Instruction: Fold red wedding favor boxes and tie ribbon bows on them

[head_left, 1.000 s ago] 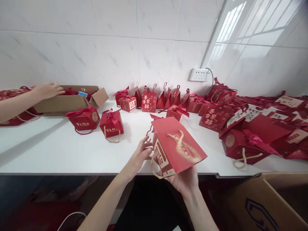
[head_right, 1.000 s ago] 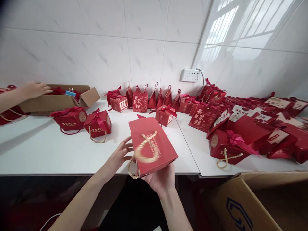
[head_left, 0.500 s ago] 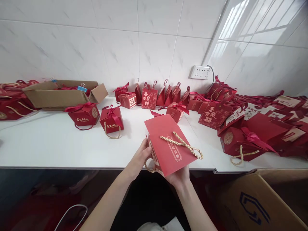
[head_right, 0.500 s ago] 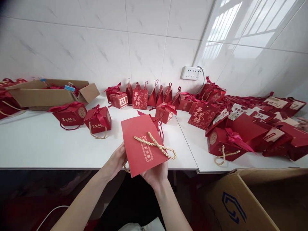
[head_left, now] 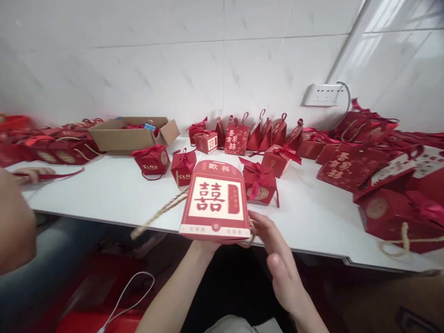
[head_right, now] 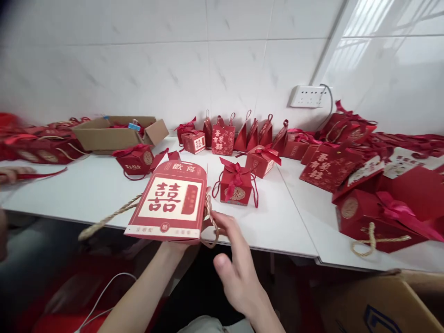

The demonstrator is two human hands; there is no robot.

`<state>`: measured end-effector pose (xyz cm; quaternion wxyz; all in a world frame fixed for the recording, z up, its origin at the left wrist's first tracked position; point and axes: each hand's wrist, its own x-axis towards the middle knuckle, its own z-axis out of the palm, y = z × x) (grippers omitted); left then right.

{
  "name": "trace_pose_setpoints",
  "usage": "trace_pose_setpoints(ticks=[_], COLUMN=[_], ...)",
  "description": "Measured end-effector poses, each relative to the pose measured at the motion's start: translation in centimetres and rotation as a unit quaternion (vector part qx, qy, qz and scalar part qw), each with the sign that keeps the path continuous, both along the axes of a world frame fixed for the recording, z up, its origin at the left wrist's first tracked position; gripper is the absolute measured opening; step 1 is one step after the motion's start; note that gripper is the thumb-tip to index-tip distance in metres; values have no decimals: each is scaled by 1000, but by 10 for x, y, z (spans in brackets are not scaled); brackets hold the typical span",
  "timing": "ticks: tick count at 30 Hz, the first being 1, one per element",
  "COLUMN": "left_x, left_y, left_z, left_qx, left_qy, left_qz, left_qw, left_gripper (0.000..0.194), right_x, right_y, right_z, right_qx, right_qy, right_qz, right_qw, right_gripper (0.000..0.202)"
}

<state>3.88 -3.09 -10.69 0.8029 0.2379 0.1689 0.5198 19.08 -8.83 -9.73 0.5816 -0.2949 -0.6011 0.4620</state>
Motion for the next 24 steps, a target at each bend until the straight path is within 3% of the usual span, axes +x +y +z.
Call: trace_pose_setpoints(ticks=[2,4,8,12,15,19,24], left_x=[3,6,11,11,12,14,20], left_y=[4,6,8,8,9,14,21], left_z=[4,12,28,43,46,40,35], left_qx=[-14,-28,-46,-63,-43,18,34], left_qy=[-2,-12,-9,60,96,46,21], left_qz=[43,76,96,108,113,119,136], left_qw=[999,997,994,990,988,992,990], left_gripper=[51,43,37,37,42,42,45], right_x=[-8,-19,-39,-46,-44,-40,-36], right_y=[-3,-4,-5,-7,-6,-2,5], right_z=[0,-1,0,1,1,-2,-5], right_qx=[101,152,137,114,32,-62,-97], right_qy=[-51,-56,-170,-114,-113,-71,-51], right_qz=[-136,-204,-95,-33,25,15,-14], right_qw=[984,965,971,986,993,995,994], right_gripper=[47,53,48,47,38,37,43])
